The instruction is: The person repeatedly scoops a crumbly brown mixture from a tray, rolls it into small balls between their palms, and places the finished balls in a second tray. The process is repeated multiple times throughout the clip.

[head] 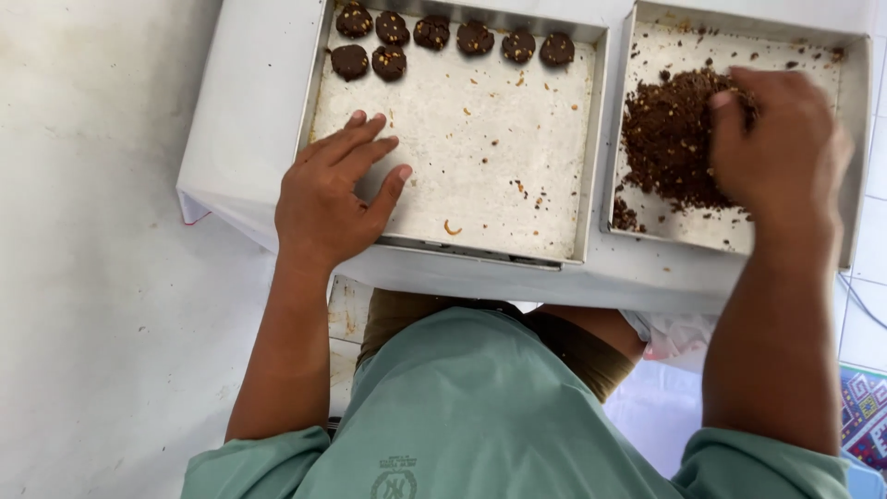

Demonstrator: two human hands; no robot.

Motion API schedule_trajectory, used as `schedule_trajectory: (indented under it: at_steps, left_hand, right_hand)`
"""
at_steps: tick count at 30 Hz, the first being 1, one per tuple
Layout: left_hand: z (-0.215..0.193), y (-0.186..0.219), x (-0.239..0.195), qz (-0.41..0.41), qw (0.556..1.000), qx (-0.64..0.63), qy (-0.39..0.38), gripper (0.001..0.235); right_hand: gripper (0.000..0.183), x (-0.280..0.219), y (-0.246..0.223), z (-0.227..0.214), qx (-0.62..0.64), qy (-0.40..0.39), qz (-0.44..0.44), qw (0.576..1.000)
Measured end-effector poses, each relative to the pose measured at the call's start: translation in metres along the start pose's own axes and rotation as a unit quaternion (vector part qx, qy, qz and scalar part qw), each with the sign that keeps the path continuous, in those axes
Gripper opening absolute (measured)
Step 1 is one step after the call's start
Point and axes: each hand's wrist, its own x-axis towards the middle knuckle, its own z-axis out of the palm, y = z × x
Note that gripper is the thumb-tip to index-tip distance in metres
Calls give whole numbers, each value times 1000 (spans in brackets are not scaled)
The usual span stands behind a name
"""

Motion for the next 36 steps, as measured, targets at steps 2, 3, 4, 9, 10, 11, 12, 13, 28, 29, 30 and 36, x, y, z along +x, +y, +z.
schedule_trajectory:
  at_steps: [2,3,4,9,10,11,12,13,28,29,30,36]
  left_hand:
    - [1,-1,0,-2,1000,1,5,28]
    - [2,-1,0,-1,1000,3,9,26]
    - [1,-1,1,-4,1000,3,9,26]
    - [0,0,2,9,1000,2,0,27]
    - [1,1,2,12,1000,0,-1,27]
    - [1,1,2,6,1000,-2,-6,27]
    - [0,1,2,0,1000,-1,-10,27]
    - [-1,0,4,3,1000,0,-10,27]
    - [-1,1,7,58,998,-6,26,25]
    - [-1,1,7,52,998,-2,24,26]
    - [-1,1,6,44,999,2,20,27]
    - [0,-2,4,52,998,2,26,23]
  right_hand:
    - [42,15,-6,-16,32,-68,81,994]
    - [50,22,-8,-23,66,-135,163,975]
    - [50,30,-5,-19,64,-137,161,975]
    - [53,54,-17,-7,122,-200,84,969]
    - [53,57,-18,-4,122,-199,87,968]
    - [51,59,-19,-3,93,-216,51,971]
    - [53,63,-22,-1,65,-233,13,970]
    - [53,67,-21,-5,66,-231,14,971]
    - [34,-51,174,58,86,10,-34,996]
    - [33,-59,162,54,45,2,12,999]
    - [34,-68,149,49,5,-7,56,998]
    - [53,-80,37,0,-48,-142,198,969]
